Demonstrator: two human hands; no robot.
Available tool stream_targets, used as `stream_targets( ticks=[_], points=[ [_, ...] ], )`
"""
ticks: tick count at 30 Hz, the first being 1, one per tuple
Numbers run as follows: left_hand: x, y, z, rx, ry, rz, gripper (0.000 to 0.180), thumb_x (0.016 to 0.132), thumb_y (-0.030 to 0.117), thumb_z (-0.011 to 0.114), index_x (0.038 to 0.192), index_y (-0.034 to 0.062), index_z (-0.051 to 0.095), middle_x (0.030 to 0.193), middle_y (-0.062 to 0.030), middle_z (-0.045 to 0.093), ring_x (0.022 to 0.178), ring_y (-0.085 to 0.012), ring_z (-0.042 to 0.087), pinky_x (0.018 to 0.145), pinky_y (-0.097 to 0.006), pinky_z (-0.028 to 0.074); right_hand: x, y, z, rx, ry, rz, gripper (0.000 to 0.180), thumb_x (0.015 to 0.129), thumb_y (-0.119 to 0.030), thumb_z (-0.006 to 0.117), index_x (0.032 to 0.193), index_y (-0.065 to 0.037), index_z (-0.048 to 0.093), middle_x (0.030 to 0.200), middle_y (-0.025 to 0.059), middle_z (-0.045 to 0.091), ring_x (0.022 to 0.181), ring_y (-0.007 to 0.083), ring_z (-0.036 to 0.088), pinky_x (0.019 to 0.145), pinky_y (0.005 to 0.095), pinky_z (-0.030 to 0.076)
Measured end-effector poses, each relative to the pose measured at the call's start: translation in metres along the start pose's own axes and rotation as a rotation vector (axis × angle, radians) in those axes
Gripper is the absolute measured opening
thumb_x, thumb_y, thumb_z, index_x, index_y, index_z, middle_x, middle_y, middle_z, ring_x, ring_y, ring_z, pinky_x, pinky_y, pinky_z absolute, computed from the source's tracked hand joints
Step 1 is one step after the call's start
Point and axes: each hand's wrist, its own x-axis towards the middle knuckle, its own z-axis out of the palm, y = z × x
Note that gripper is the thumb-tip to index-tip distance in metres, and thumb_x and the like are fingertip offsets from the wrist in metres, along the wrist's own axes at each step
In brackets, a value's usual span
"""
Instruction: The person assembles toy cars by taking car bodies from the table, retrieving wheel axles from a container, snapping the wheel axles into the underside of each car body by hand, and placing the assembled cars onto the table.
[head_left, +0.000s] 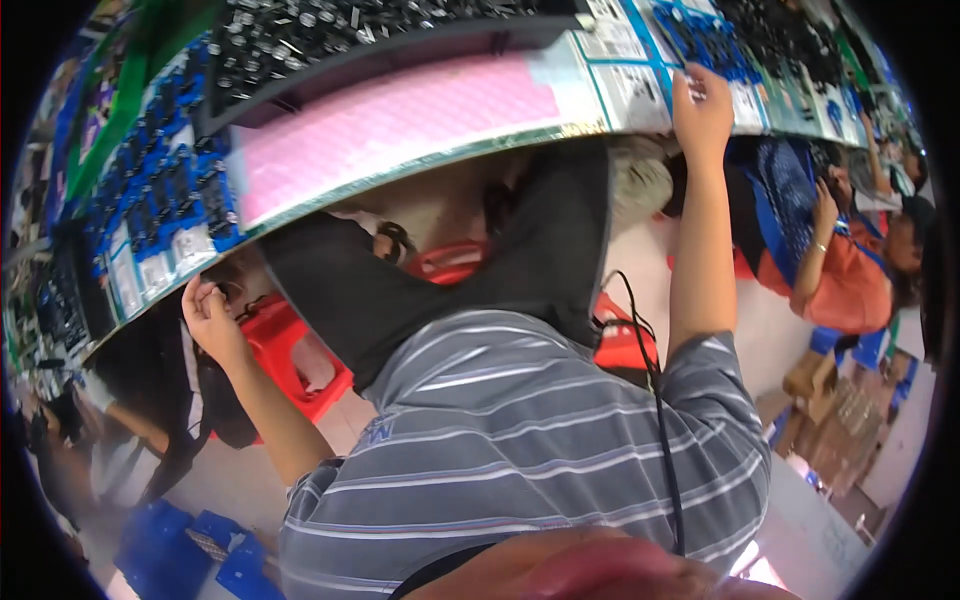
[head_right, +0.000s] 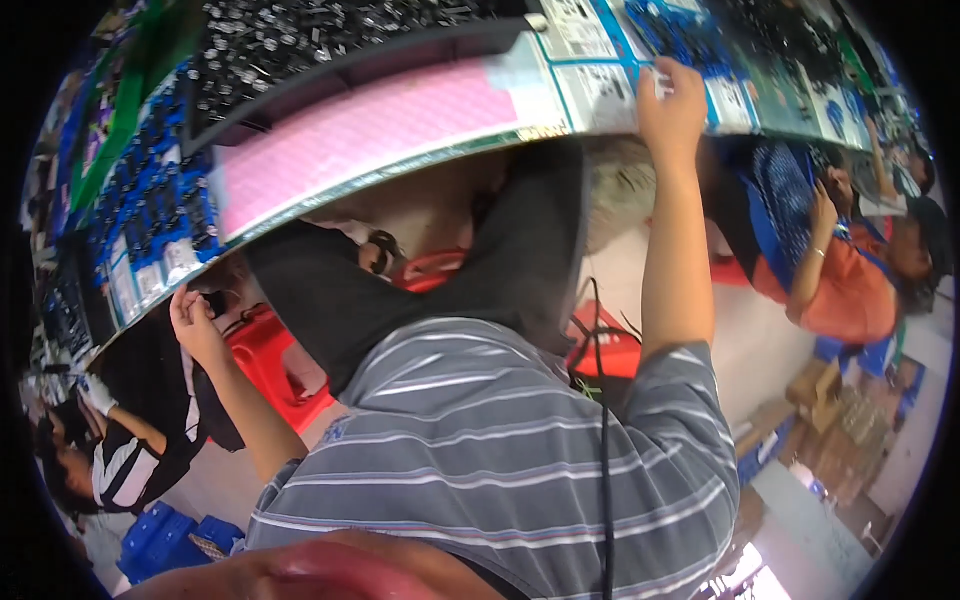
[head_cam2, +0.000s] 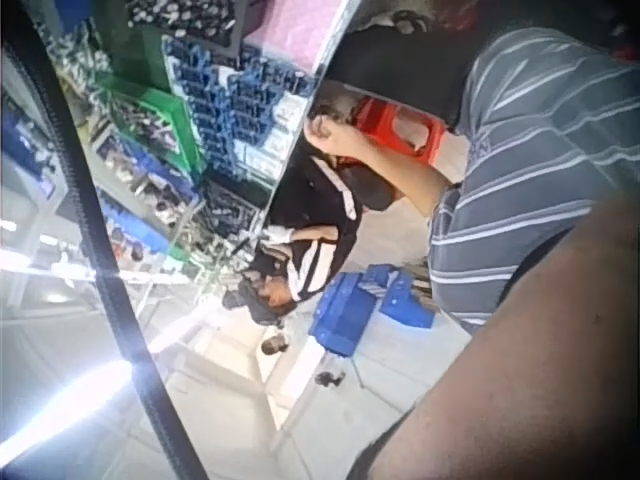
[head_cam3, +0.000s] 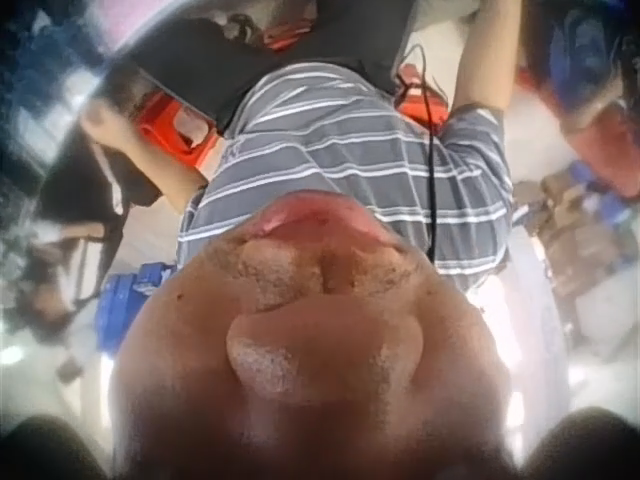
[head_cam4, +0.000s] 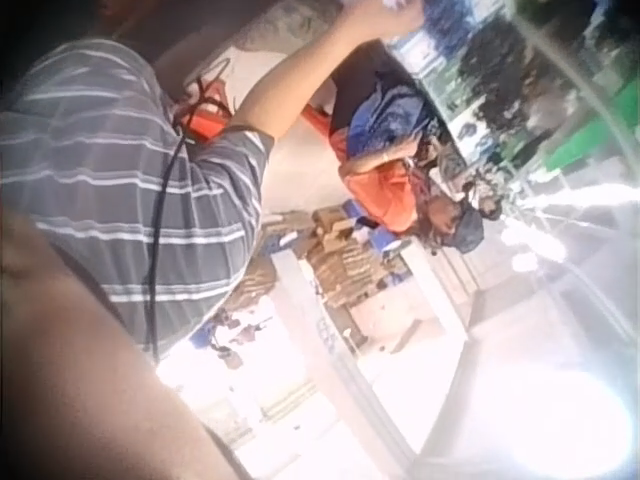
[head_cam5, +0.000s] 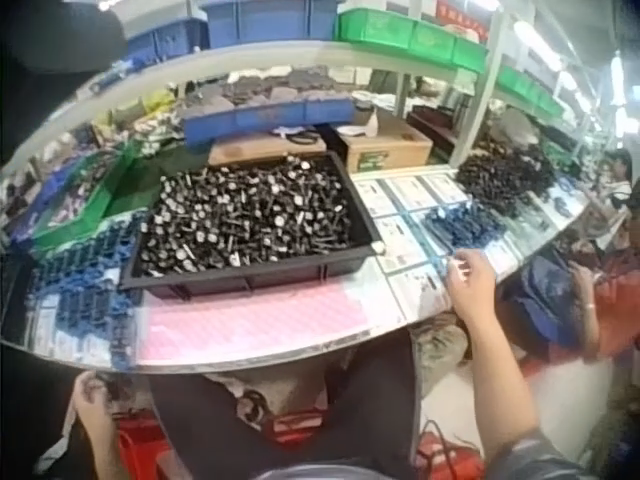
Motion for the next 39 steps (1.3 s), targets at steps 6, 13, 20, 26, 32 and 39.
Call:
stream_targets(
  ticks=[6, 13, 20, 26, 32, 39],
  points=[
    [-0.047, 0.044, 0.1, -0.27, -0.193, -0.038, 0.025, 0.092, -0.002, 0.059, 0.117, -0.0007, 0.06, 0.092, -0.0021, 0.06, 0.064, -0.0037, 0.05, 0.052, -0.017, 0.038, 0.01, 0.055, -0.006, -0.487, -0.024, -0.146, 0.034, 0.084, -0.021, 0.07, 0.113, -0.004, 0.067, 0.114, 0.0192, 0.062, 0.101, 0.0381, 0.061, 0.088, 0.0436, 0.051],
    [-0.084, 0.088, 0.167, -0.467, -0.528, -0.102, 0.019, 0.092, -0.002, 0.059, 0.111, -0.0009, 0.062, 0.091, -0.0021, 0.061, 0.063, -0.0031, 0.051, 0.052, -0.018, 0.039, 0.022, 0.05, -0.001, -0.46, -0.104, -0.052, 0.02, 0.088, -0.019, 0.066, 0.1, -0.004, 0.069, 0.106, 0.0183, 0.064, 0.096, 0.0383, 0.062, 0.081, 0.0443, 0.051],
    [-0.112, 0.107, 0.216, -0.59, -0.761, -0.201, 0.024, 0.09, -0.008, 0.057, 0.113, -0.0015, 0.06, 0.094, -0.0016, 0.059, 0.077, -0.0029, 0.054, 0.067, -0.017, 0.041, 0.023, 0.055, 0.008, -0.474, -0.044, -0.02, 0.019, 0.087, -0.019, 0.067, 0.097, -0.003, 0.069, 0.101, 0.017, 0.064, 0.093, 0.0383, 0.063, 0.081, 0.044, 0.051],
    [-0.126, 0.112, 0.233, -0.601, -0.879, -0.242, 0.02, 0.091, -0.004, 0.056, 0.111, -0.0013, 0.061, 0.093, -0.0021, 0.061, 0.078, -0.0039, 0.056, 0.068, -0.018, 0.044, 0.022, 0.065, 0.002, -0.446, -0.036, -0.01, 0.017, 0.083, -0.015, 0.071, 0.094, -0.002, 0.07, 0.099, 0.0175, 0.066, 0.093, 0.0372, 0.064, 0.081, 0.0432, 0.051],
    [-0.14, 0.127, 0.258, -0.611, -1.067, -0.38, 0.025, 0.094, 0.014, 0.065, 0.114, -0.0001, 0.06, 0.098, -0.0042, 0.065, 0.07, -0.0059, 0.058, 0.059, -0.021, 0.047, -0.053, -0.03, -0.028, -0.051, -0.129, 0.168, 0.018, 0.085, -0.017, 0.074, 0.088, 0.001, 0.07, 0.08, 0.0119, 0.071, 0.07, 0.0215, 0.067, 0.067, 0.0318, 0.052],
    [-0.13, 0.133, 0.26, -0.906, -0.862, -0.483, 0.035, 0.096, 0.018, 0.06, 0.127, 0.0078, 0.047, 0.112, -0.0118, 0.068, 0.059, -0.0046, 0.056, 0.044, -0.016, 0.038, -0.062, -0.165, -0.033, 0.596, -0.498, -0.252, 0.011, 0.081, -0.003, 0.075, 0.082, 0.0, 0.065, 0.081, 0.0088, 0.065, 0.071, 0.0198, 0.062, 0.067, 0.0283, 0.049]
  ],
)
